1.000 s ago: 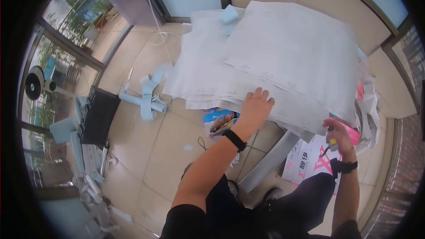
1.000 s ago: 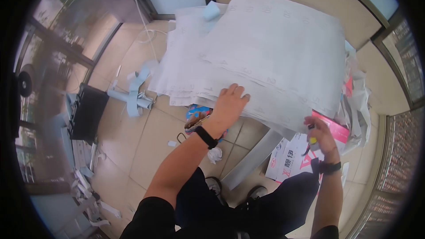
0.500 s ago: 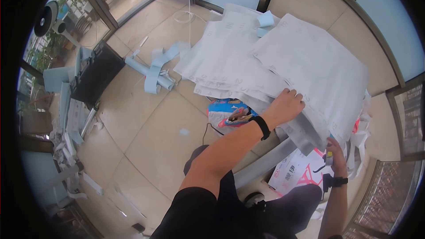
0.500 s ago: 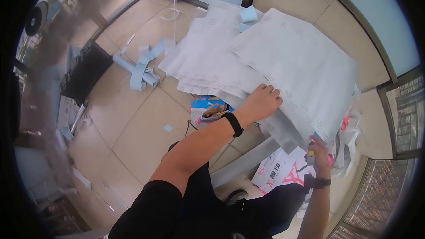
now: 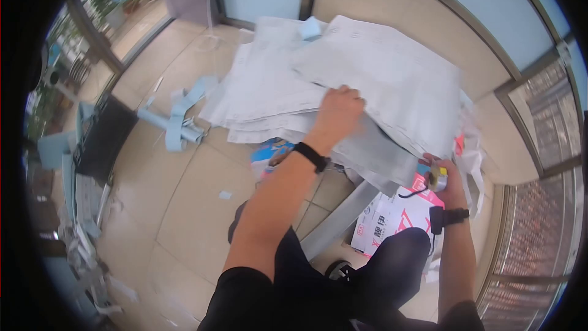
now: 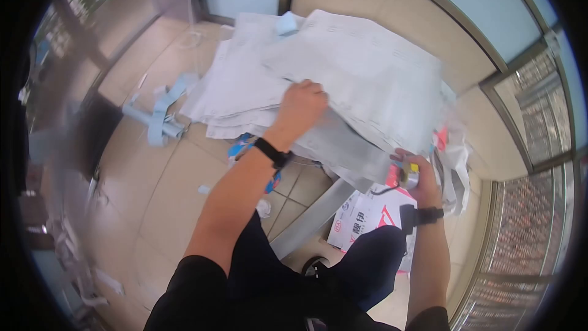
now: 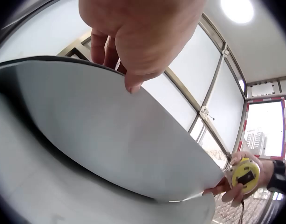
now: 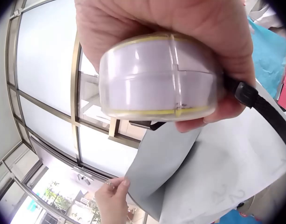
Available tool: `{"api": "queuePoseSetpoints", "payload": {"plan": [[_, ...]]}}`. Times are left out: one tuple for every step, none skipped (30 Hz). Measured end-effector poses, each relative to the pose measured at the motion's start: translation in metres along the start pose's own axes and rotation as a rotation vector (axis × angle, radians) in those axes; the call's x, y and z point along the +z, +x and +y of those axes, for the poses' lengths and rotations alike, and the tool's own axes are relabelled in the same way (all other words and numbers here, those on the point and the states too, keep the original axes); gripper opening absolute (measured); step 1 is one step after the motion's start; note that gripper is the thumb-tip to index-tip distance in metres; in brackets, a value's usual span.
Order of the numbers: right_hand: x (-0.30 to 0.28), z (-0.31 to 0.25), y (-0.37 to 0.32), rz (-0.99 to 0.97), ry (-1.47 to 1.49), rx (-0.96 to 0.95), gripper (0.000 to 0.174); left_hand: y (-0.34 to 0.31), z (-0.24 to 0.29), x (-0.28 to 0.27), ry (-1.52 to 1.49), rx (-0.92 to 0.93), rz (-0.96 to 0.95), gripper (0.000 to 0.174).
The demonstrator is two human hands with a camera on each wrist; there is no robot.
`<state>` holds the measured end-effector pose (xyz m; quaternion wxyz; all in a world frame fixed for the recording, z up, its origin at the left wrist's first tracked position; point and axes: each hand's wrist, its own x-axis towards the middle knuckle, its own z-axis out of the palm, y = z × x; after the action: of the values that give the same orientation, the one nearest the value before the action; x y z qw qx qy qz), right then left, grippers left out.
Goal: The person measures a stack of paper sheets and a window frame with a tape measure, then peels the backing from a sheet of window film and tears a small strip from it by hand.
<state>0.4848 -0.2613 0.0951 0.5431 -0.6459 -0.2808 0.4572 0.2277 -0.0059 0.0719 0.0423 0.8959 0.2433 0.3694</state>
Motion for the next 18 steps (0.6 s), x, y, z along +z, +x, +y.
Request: {"api": "queuePoseSetpoints", "payload": {"plan": [[-0.001,-0.009,0.001,0.013,0.155,0.093,0.044,-0.002,-0.006,0.005,0.008,0.014,0.001,0.012],[-0.001,-0.017,0.001,0.040,0.311,0.183,0.043,-0.004,-0.010,0.006,-0.005,0.042,-0.003,0.012],[-0.002,-0.023,0.001,0.061,0.328,0.173,0.043,-0.007,-0.015,0.005,-0.105,0.000,-0.116,0.014],[-0.006,-0.025,0.000,0.024,0.327,0.169,0.044,-0.010,-0.018,0.005,-0.198,-0.043,-0.230,0.016],[-0.008,-0.027,-0.003,-0.013,0.326,0.164,0.045,-0.011,-0.021,0.004,-0.202,-0.019,-0.237,0.016],[-0.004,-0.033,-0.006,0.020,0.350,0.156,0.047,-0.010,-0.023,0.003,-0.261,-0.087,-0.340,0.017],[-0.004,-0.033,-0.009,0.032,0.359,0.150,0.047,-0.009,-0.023,0.004,-0.318,-0.162,-0.443,0.019],[-0.004,-0.034,-0.011,-0.009,0.360,0.166,0.047,-0.006,-0.022,0.004,-0.319,-0.154,-0.449,0.019],[-0.005,-0.034,-0.012,-0.056,0.358,0.181,0.048,-0.001,-0.023,0.004,-0.303,-0.144,-0.431,0.021],[-0.010,-0.027,-0.009,-0.094,0.432,0.223,0.051,0.003,-0.024,0.004,-0.286,-0.138,-0.411,0.022],[-0.011,-0.022,-0.009,-0.095,0.435,0.225,0.051,0.011,-0.022,0.004,-0.284,-0.139,-0.414,0.022],[-0.009,-0.016,-0.010,-0.151,0.452,0.210,0.051,0.021,-0.020,0.003,-0.210,-0.098,-0.325,0.021],[-0.006,-0.011,-0.012,-0.207,0.470,0.194,0.051,0.031,-0.018,0.001,-0.135,-0.055,-0.235,0.020],[0.003,-0.013,-0.017,-0.197,0.430,0.186,0.049,0.041,-0.018,-0.002,-0.132,-0.053,-0.241,0.020],[0.003,-0.008,-0.016,-0.197,0.437,0.186,0.049,0.051,-0.018,-0.005,-0.081,-0.045,-0.207,0.019],[0.002,-0.001,-0.014,-0.243,0.383,0.197,0.046,0.061,-0.016,-0.008,-0.031,-0.035,-0.172,0.017],[0.001,0.006,-0.013,-0.288,0.330,0.208,0.044,0.070,-0.015,-0.013,-0.028,-0.030,-0.177,0.017],[0.002,0.011,-0.013,-0.213,0.151,0.205,0.039,0.077,-0.014,-0.018,0.005,-0.094,-0.173,0.016]]}}
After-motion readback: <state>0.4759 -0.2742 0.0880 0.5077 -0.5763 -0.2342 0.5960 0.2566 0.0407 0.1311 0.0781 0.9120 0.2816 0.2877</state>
